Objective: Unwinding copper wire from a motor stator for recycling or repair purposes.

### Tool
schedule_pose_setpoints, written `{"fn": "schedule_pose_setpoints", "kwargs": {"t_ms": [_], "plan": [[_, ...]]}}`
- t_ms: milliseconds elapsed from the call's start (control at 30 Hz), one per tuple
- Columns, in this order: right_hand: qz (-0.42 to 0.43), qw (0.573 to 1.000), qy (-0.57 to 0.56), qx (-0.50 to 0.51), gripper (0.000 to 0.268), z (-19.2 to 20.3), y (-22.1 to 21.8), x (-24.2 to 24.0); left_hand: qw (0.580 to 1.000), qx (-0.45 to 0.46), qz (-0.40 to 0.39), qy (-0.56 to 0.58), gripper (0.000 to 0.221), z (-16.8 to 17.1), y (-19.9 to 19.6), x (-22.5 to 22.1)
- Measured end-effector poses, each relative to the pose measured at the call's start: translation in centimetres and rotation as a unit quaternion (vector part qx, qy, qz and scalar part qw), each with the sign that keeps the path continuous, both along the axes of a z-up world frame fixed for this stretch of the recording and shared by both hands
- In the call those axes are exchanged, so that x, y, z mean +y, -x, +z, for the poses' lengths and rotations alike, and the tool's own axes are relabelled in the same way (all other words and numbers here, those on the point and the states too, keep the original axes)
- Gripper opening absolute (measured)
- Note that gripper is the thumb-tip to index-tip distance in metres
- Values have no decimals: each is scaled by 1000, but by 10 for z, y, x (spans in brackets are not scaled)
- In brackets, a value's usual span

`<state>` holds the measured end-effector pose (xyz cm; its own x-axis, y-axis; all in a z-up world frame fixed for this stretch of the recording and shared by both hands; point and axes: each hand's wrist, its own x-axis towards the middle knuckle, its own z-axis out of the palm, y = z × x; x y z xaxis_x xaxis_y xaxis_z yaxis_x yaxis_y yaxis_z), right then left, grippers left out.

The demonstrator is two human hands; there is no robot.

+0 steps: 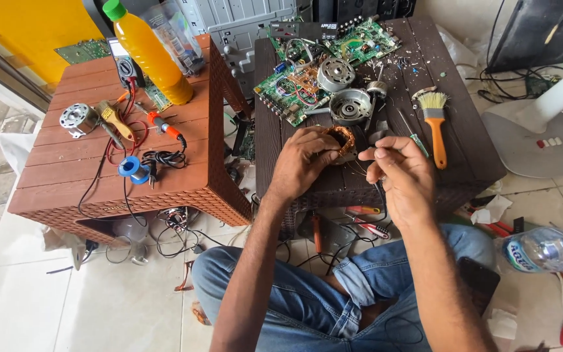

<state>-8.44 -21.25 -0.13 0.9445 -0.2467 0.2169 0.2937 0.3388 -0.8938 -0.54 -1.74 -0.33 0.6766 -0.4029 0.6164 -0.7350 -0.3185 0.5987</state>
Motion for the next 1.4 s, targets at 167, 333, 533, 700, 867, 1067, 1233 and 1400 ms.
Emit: {"fn": "schedule_pose_setpoints", "kwargs": {"t_ms": [167,333,533,700,867,1067,1233,1400], "plan": [[-21,998,58,-10,29,8,0,3,1000,7,6,-4,11,4,6,2],[-14,991,129,-33,33,16,-4,-4,1000,13,2,-12,12,7,3,4],[6,962,272,-14,23,20,-10,-13,999,39,8,-15,13,5,7,3],[23,956,293,-21,37,40,-6,-3,998,55,8,-9,22,10,8,6],[28,976,215,-1,35,25,7,0,998,48,13,-29,19,14,11,7],[8,994,112,18,28,-4,18,0,998,35,18,-42,14,13,13,4],[-15,995,94,7,21,-5,25,6,999,17,24,-45,13,14,13,4],[-37,996,87,-6,20,-1,27,17,1000,4,5,8,26,27,18,1]]}}
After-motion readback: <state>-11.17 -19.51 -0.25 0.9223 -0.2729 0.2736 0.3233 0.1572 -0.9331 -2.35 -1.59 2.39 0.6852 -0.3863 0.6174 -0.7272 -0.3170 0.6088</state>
